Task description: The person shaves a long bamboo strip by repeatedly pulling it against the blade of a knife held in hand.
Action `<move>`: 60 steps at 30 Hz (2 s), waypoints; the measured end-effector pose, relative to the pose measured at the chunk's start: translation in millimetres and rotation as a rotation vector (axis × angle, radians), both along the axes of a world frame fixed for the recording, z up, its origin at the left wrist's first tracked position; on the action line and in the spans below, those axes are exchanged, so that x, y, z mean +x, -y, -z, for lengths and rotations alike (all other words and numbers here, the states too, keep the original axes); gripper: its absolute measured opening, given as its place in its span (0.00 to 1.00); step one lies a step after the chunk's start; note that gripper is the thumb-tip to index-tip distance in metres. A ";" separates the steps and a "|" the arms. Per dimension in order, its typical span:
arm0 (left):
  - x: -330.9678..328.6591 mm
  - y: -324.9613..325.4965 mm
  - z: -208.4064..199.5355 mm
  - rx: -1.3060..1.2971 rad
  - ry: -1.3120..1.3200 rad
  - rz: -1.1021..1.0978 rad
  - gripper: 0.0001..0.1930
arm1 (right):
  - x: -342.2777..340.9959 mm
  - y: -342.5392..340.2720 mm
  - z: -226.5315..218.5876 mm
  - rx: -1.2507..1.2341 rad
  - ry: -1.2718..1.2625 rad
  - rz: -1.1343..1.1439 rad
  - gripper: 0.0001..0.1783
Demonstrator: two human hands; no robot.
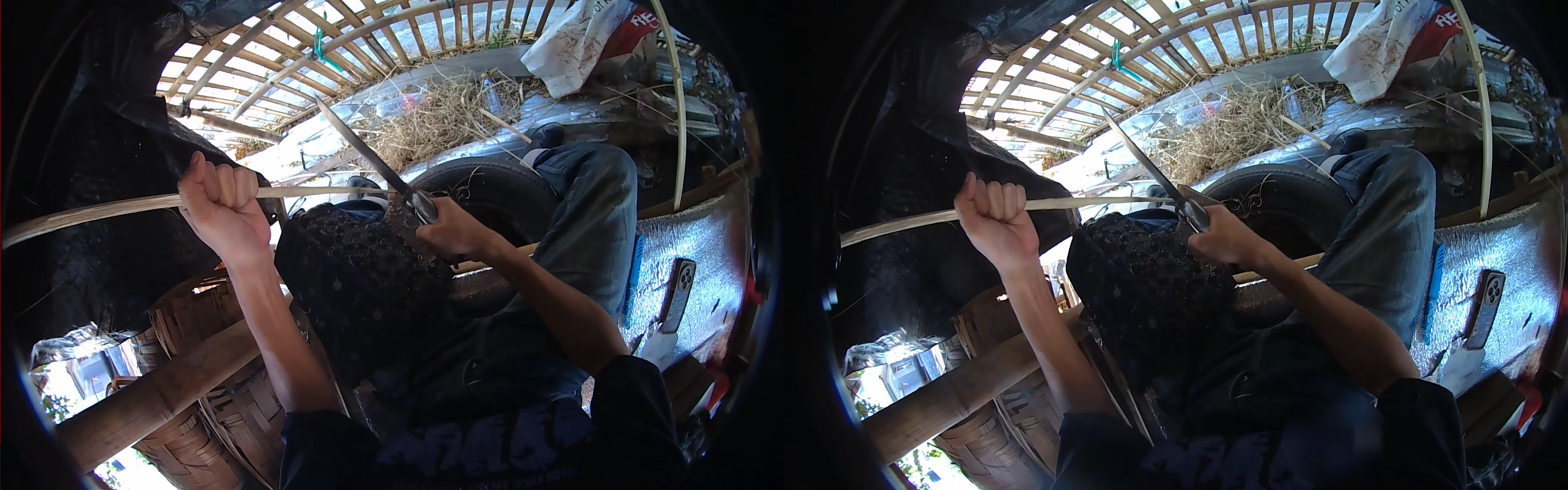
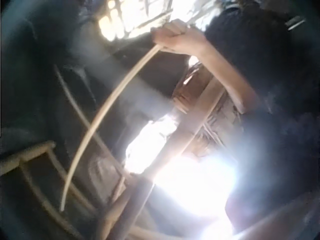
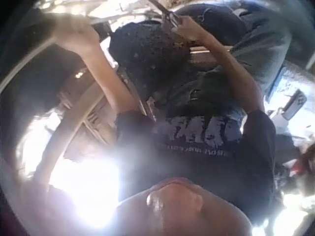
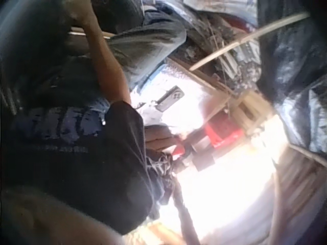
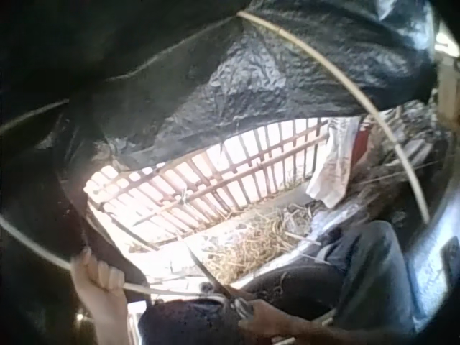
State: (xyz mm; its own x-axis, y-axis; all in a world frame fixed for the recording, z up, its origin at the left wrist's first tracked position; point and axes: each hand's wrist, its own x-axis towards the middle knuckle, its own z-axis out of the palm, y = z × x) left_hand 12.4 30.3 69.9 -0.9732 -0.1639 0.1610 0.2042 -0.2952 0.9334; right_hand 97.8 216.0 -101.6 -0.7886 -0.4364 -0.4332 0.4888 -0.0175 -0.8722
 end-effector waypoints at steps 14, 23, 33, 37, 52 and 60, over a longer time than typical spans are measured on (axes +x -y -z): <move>-2.2 -4.8 -0.4 -0.016 -0.005 -0.033 0.23 | 6.7 9.9 16.6 0.155 -0.053 0.031 0.14; -5.5 -11.1 0.2 -0.009 0.002 -0.056 0.23 | 22.2 19.9 65.5 0.383 -0.093 0.003 0.17; -7.4 -15.6 -3.9 -0.022 0.008 -0.052 0.23 | 21.2 16.9 32.7 0.263 -0.226 0.061 0.15; -5.5 -14.2 1.1 -0.013 -0.001 -0.073 0.23 | 21.9 19.7 56.6 0.416 -0.087 0.061 0.17; -11.4 -19.0 -2.3 -0.163 -0.035 -0.352 0.23 | 2.3 7.5 49.2 0.437 -0.098 -0.082 0.16; -15.8 -14.1 8.2 -0.112 0.161 0.013 0.20 | -15.4 -8.8 25.2 0.389 -0.046 -0.168 0.14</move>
